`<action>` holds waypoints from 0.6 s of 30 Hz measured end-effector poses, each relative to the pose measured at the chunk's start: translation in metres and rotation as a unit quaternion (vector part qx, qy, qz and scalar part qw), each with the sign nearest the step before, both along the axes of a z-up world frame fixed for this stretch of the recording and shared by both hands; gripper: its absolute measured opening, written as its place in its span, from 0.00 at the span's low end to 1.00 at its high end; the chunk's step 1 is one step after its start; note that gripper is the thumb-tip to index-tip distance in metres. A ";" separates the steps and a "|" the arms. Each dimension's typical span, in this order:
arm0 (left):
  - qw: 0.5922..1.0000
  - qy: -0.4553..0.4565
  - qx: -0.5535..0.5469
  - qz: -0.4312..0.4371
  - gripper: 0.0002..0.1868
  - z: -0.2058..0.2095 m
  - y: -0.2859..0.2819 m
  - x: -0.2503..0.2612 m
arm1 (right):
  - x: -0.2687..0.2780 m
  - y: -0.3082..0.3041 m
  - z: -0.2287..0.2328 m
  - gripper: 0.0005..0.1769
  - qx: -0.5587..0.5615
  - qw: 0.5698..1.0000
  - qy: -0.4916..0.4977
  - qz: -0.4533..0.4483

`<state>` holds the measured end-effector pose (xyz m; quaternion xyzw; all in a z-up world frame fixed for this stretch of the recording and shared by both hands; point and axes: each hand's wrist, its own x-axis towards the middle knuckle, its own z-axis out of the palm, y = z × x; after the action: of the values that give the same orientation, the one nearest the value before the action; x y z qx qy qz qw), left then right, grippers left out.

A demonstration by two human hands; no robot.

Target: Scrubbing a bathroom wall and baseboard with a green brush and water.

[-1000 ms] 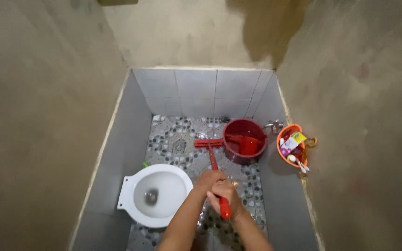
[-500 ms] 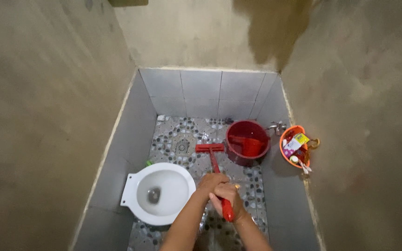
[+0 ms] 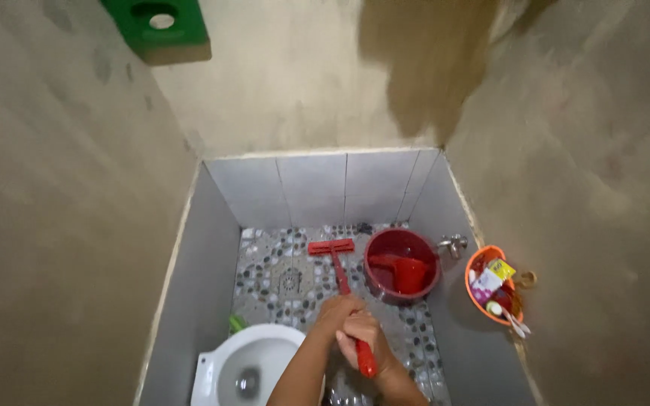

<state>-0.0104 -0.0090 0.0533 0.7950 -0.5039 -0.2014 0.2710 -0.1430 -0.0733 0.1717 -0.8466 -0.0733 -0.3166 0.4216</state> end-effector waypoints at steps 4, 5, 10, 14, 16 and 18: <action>0.992 0.033 -0.119 0.025 0.14 -0.041 -0.010 0.030 | 0.023 -0.003 0.004 0.16 0.028 0.999 0.006 0.020; 0.997 0.054 -0.012 0.053 0.13 -0.023 -0.012 0.035 | 0.028 -0.003 0.007 0.13 0.043 0.998 0.015 0.035; 0.996 0.049 0.046 0.053 0.12 -0.014 -0.015 0.048 | 0.044 -0.010 -0.002 0.11 0.044 0.997 0.027 0.048; 1.000 -0.001 -0.020 0.012 0.11 -0.018 -0.012 0.046 | 0.039 -0.009 -0.008 0.14 0.033 0.998 0.028 0.042; 1.000 -0.011 -0.011 0.008 0.11 -0.020 -0.011 0.041 | 0.031 -0.006 -0.009 0.17 0.020 0.999 0.040 0.023; 1.000 -0.018 -0.015 0.011 0.11 -0.025 -0.010 0.034 | 0.020 -0.003 -0.009 0.15 0.075 0.994 0.065 0.050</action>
<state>0.0236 -0.0187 0.0283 0.7998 -0.5028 -0.1764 0.2764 -0.1227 -0.0764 0.1629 -0.8266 -0.0644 -0.2442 0.5029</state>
